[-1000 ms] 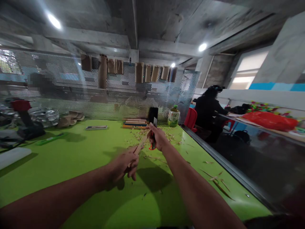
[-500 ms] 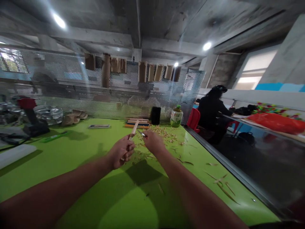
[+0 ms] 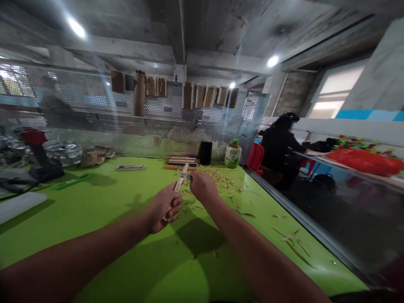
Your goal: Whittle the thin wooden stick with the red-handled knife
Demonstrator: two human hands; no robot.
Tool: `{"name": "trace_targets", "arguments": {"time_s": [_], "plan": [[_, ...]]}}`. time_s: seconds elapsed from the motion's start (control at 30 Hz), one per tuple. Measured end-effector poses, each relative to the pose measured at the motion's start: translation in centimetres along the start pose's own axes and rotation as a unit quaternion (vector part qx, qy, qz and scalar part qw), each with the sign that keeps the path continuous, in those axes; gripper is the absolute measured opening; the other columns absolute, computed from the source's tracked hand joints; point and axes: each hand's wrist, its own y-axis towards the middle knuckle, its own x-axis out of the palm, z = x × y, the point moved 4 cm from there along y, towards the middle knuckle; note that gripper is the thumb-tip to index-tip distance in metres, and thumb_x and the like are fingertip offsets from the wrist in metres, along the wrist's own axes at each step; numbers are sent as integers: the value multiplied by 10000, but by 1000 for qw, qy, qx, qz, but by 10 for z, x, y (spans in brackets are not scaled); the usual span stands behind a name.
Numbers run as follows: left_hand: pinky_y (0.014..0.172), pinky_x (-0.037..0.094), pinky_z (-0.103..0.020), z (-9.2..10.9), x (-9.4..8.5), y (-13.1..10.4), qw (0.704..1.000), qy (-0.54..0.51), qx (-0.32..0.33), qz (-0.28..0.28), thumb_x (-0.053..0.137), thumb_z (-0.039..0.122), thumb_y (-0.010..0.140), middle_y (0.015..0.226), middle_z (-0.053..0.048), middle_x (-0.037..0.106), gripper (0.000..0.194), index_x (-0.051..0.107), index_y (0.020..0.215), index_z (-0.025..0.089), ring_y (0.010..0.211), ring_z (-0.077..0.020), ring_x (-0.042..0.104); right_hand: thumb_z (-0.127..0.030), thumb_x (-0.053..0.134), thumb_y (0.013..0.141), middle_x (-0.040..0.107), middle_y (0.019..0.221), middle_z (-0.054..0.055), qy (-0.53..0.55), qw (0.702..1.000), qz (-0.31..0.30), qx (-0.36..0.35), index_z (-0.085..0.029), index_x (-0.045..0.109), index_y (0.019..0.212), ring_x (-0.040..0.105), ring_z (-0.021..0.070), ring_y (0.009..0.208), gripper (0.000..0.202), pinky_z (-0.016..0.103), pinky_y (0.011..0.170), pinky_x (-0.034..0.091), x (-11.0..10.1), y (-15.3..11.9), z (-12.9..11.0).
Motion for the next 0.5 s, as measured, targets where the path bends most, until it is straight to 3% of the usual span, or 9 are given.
{"name": "trace_targets", "arguments": {"time_s": [0.13,0.37,0.5], "plan": [[353,205,-159,-5,1,-1,1000,11,1,-23,493,241,810,615,87,411,536,362,1329,259,389,-41,284,-244,394,900,716,906,101,1,1000,11,7,-196,681,940,626,187,809,294,248,674,352,0,2,10],[358,199,-158,-4,-1,0,1000,9,-13,-5,494,203,790,607,85,414,666,284,1419,265,384,-37,279,-271,378,922,709,908,100,9,1000,26,7,-201,691,980,628,185,829,326,245,697,365,3,9,12],[343,220,-154,-14,14,-15,999,26,-36,-30,507,215,798,585,85,433,666,282,1425,240,367,-40,294,-259,394,911,707,937,102,17,996,26,87,-200,693,1013,638,199,850,321,250,679,381,6,17,47]]}}
